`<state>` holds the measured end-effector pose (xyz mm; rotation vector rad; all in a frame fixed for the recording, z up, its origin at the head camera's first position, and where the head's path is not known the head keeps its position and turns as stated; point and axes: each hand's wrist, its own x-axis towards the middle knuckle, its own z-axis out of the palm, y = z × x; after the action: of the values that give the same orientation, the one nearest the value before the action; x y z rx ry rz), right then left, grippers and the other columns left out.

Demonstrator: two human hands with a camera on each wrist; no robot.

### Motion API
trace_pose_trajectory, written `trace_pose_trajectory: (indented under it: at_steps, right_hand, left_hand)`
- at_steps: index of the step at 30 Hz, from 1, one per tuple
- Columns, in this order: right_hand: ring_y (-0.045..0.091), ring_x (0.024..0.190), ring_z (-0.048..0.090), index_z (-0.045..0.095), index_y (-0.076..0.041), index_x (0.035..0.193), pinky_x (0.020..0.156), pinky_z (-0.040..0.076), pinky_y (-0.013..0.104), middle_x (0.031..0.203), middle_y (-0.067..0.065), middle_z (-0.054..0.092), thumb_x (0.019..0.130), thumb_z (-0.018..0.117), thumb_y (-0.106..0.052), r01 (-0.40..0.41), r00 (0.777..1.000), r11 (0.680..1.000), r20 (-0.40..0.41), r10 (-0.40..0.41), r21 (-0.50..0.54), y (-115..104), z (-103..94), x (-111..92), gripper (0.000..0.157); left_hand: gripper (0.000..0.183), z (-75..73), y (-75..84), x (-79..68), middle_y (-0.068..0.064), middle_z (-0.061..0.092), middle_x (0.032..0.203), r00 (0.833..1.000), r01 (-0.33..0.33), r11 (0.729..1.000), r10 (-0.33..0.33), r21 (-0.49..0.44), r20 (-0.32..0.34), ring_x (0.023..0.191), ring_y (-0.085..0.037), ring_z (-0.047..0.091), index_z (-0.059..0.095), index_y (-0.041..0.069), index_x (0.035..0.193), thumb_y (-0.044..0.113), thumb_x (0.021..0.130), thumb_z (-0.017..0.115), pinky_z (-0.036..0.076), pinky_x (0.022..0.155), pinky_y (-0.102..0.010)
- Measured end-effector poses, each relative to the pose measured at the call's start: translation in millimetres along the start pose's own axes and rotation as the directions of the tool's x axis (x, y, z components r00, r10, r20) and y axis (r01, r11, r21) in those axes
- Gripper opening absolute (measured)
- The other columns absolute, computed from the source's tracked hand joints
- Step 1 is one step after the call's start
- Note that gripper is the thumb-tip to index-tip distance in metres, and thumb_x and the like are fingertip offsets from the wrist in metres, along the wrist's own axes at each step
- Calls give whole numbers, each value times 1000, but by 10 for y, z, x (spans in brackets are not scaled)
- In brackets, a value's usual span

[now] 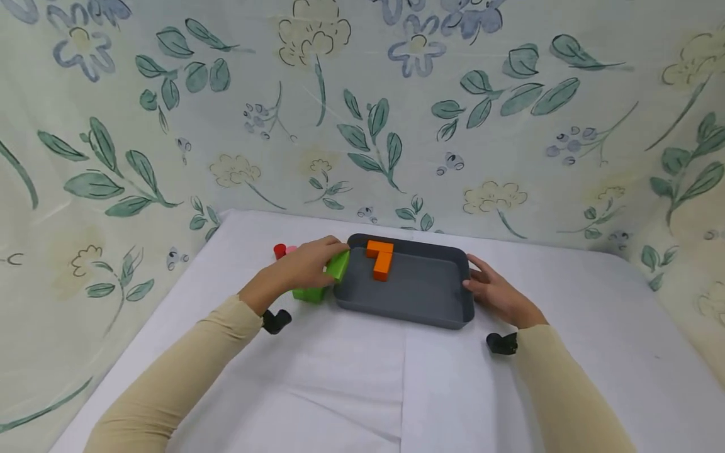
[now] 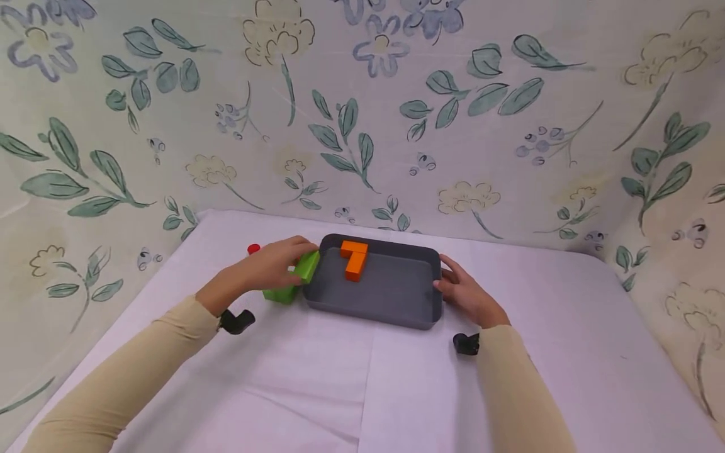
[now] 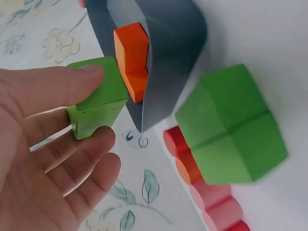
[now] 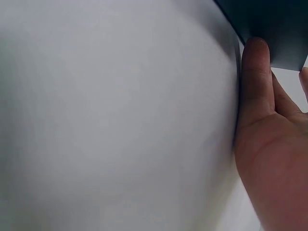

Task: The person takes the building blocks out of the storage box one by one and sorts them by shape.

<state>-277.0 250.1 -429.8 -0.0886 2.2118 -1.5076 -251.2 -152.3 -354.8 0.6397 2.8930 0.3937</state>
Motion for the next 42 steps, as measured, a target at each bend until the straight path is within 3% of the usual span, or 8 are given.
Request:
trace_pose_trajectory:
  at_steps: [7,14,20,29,36,42]
  right_hand:
    - [46,153,10,-8,-27,160,122,14,62,167,21,-5,101,51,-16,26,1000,1000,12,-26,-6,4,-42,-27,84]
    - [46,153,11,-8,-27,160,122,14,62,167,21,-5,101,50,-15,12,1000,1000,2,-12,-8,13,-26,-12,83]
    - [47,152,12,-7,-27,160,123,14,62,167,22,-4,100,50,-14,16,1000,1000,-10,-16,-2,31,-38,-9,84]
    - [46,153,11,-6,-30,160,122,14,62,167,19,-5,100,51,-16,4,1000,1000,-4,-4,6,41,-43,16,84]
    - [47,152,12,-7,-31,160,122,15,62,167,20,-5,101,51,-17,7,1000,1000,5,-7,-19,32,-24,30,84]
    - [47,152,11,-8,-30,159,122,15,62,167,20,-5,100,51,-17,6,1000,1000,-7,-6,-17,50,-39,5,84]
  left_hand:
    - [68,-37,-325,-529,-11,50,145,994,-28,997,20,-78,-111,111,-25,61,48,11,146,13,84,76,57,92,-41]
    - [70,-57,-583,-740,-16,52,141,986,-20,996,5,-89,-165,106,-27,62,47,6,145,6,82,77,58,86,-40]
    - [65,-11,-750,-771,-17,57,132,985,-10,996,-6,-88,-174,98,-26,62,52,3,141,5,81,77,58,83,-40]
    - [65,193,-992,-712,-18,59,134,990,58,990,-74,-130,-120,98,-27,60,52,2,141,8,81,78,57,86,-42]
    - [71,283,-1060,-639,-16,59,134,984,167,972,-176,-166,-40,96,-26,57,51,5,143,12,79,80,53,81,-35]
    - [71,292,-1054,-525,-13,59,133,984,167,970,-176,-177,-37,95,-25,57,50,9,144,12,80,80,55,82,-36]
